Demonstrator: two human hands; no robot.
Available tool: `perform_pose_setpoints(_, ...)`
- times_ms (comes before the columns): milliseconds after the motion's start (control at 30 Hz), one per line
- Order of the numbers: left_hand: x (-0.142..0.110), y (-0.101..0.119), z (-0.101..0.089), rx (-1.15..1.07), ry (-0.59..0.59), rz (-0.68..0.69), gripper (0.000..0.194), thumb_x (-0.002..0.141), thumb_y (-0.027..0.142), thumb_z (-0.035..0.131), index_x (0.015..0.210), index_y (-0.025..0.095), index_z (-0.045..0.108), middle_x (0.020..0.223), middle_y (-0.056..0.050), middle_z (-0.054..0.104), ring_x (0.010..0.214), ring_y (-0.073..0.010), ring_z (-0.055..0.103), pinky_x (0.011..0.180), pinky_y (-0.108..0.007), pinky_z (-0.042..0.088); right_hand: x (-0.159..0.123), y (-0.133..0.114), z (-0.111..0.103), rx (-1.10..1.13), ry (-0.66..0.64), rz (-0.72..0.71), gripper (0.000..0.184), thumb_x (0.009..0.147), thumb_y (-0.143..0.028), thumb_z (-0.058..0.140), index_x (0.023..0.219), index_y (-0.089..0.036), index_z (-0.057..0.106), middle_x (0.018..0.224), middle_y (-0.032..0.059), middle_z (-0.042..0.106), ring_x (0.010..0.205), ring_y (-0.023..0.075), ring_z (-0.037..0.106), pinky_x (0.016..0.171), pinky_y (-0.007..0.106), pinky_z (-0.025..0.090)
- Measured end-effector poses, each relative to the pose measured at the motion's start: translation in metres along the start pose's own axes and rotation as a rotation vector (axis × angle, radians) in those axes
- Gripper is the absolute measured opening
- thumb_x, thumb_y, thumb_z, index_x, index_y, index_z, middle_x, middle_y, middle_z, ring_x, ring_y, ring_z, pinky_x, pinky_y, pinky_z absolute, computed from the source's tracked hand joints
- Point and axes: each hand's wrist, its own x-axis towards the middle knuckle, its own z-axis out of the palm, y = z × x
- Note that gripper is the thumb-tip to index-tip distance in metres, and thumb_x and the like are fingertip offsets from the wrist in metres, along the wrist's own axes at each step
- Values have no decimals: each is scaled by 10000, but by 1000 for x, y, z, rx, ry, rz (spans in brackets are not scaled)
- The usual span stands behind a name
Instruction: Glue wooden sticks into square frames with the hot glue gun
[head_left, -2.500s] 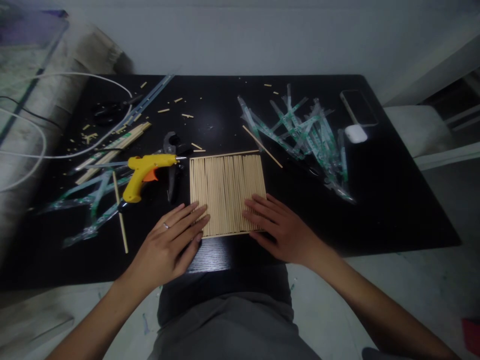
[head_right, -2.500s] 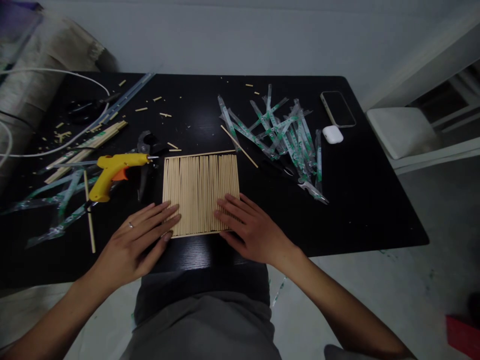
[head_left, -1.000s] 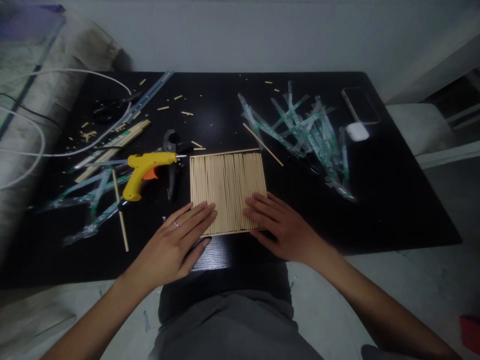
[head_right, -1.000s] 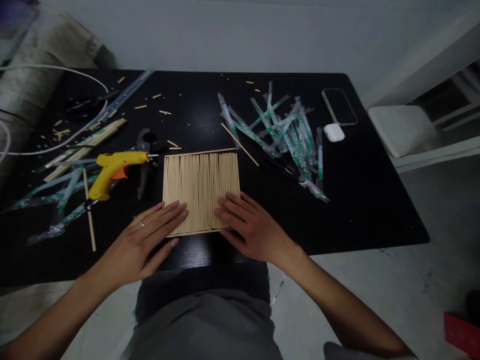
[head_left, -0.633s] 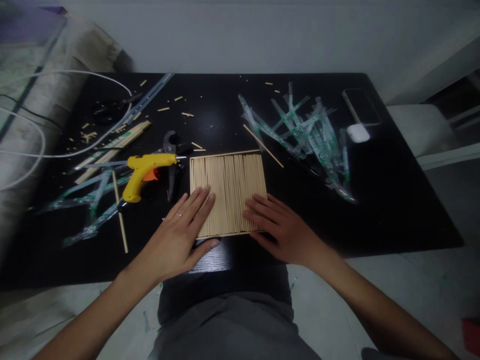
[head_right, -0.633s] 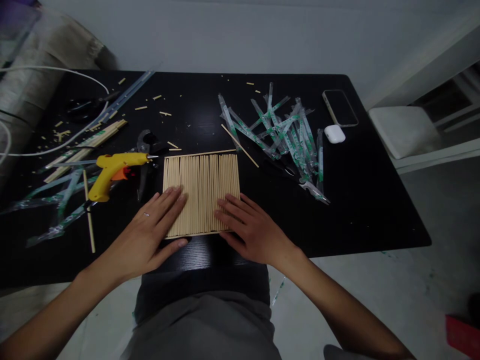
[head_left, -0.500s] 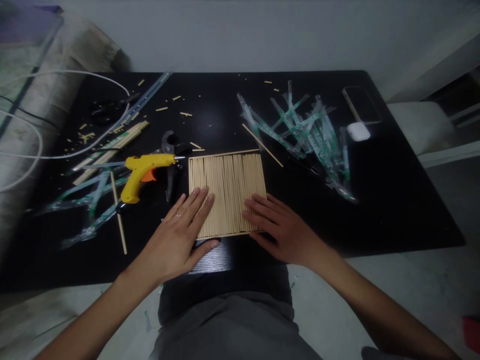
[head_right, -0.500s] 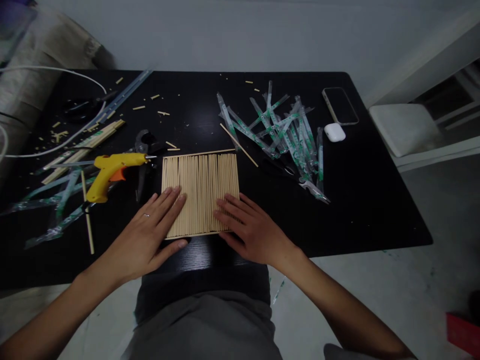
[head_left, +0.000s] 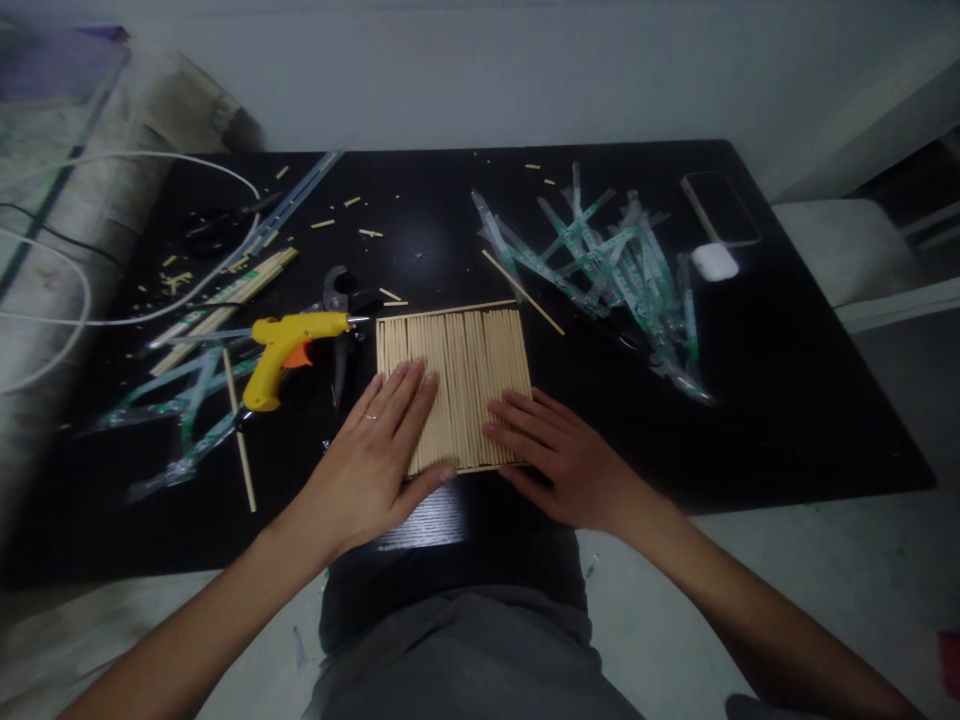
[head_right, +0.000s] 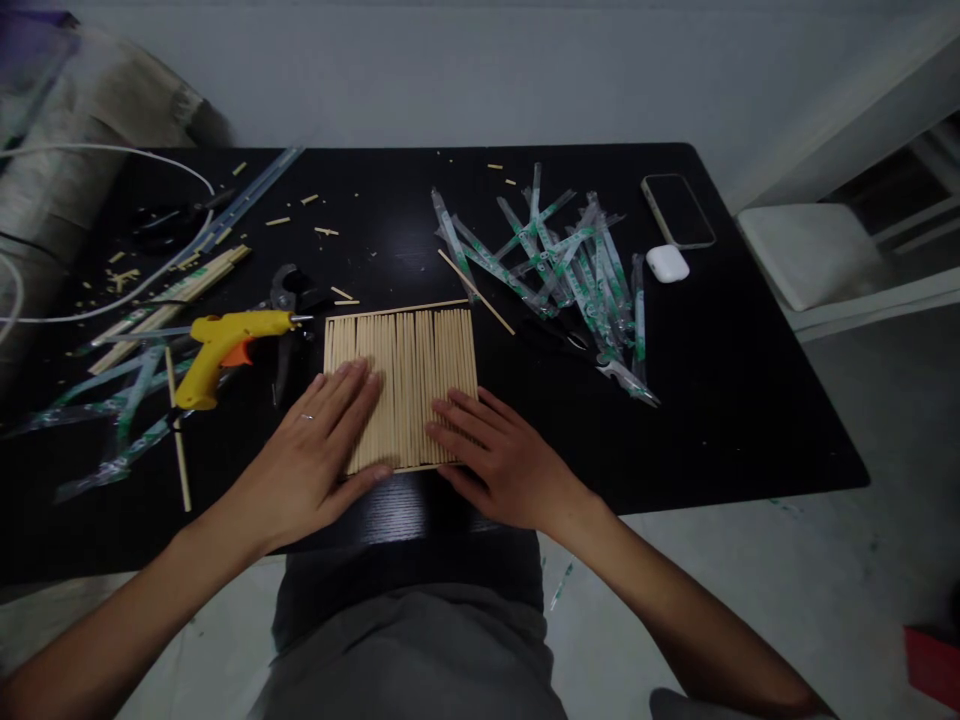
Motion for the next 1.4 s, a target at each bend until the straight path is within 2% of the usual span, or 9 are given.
perform_pose_setpoints(133,-1,-1,8,30,-1,-1,945,1044,647,474,1714,109,78,1764,-234,192,1642,-393,202,1312,-620,258,0,0,0,3,-3,-1,485,1062,-285,605,1537,-216,539,1563,124,601,1538,266,472,1259,561,438)
perform_pose_setpoints(300,3,2,5,19,12,11,948,1033,656,490,1706,98,124,1757,-242,212,1639,-411,203,1302,-643,256,0,0,0,2,0,8,504,1064,-290,599,1559,-240,516,1572,108,594,1546,258,458,1270,556,424)
perform_pose_setpoints(433,28,8,1,38,6,115,898,1055,623,462,1684,46,183,1742,-258,242,1646,-388,186,1325,-608,222,1,0,0,-19,-3,-5,473,1068,-291,591,1532,-218,539,1570,109,596,1545,255,462,1272,542,428)
perform_pose_setpoints(600,67,11,6,56,-39,214,877,1079,670,310,1645,1,283,1729,-231,293,1652,-343,184,1351,-543,181,0,0,2,-24,9,-11,442,1052,-288,614,1467,-138,589,1551,144,610,1527,280,489,1264,546,437)
perform_pose_setpoints(700,77,8,10,50,-77,240,890,1081,676,264,1631,-23,303,1727,-242,284,1651,-342,184,1350,-534,186,1,-1,2,-28,16,-13,408,1048,-287,620,1419,-118,627,1560,149,600,1526,291,489,1271,541,428)
perform_pose_setpoints(967,75,2,17,67,-89,259,876,1084,648,317,1638,-29,272,1733,-246,267,1656,-334,162,1355,-526,183,3,-2,-2,-33,-25,11,358,1069,-291,570,1382,-145,663,1554,129,608,1503,298,518,1252,543,454)
perform_pose_setpoints(1167,76,3,18,74,-71,258,883,1088,647,291,1634,-46,272,1728,-256,272,1652,-341,180,1349,-529,202,2,-1,-1,10,-24,23,386,1063,-296,592,1418,-151,634,1563,116,600,1522,282,494,1275,538,426)
perform_pose_setpoints(1300,76,3,19,59,-54,262,864,1094,635,268,1631,-43,285,1724,-262,275,1651,-339,188,1340,-546,226,2,0,-4,76,-45,64,511,1055,-324,617,1522,-140,521,1570,114,597,1539,245,471,1310,511,374)
perform_pose_setpoints(1400,76,3,20,52,-38,262,870,1089,643,288,1629,-39,296,1724,-266,272,1651,-342,188,1339,-550,230,2,1,-8,172,-67,133,609,1042,-354,645,1590,-196,432,1581,89,591,1533,217,480,1318,495,361)
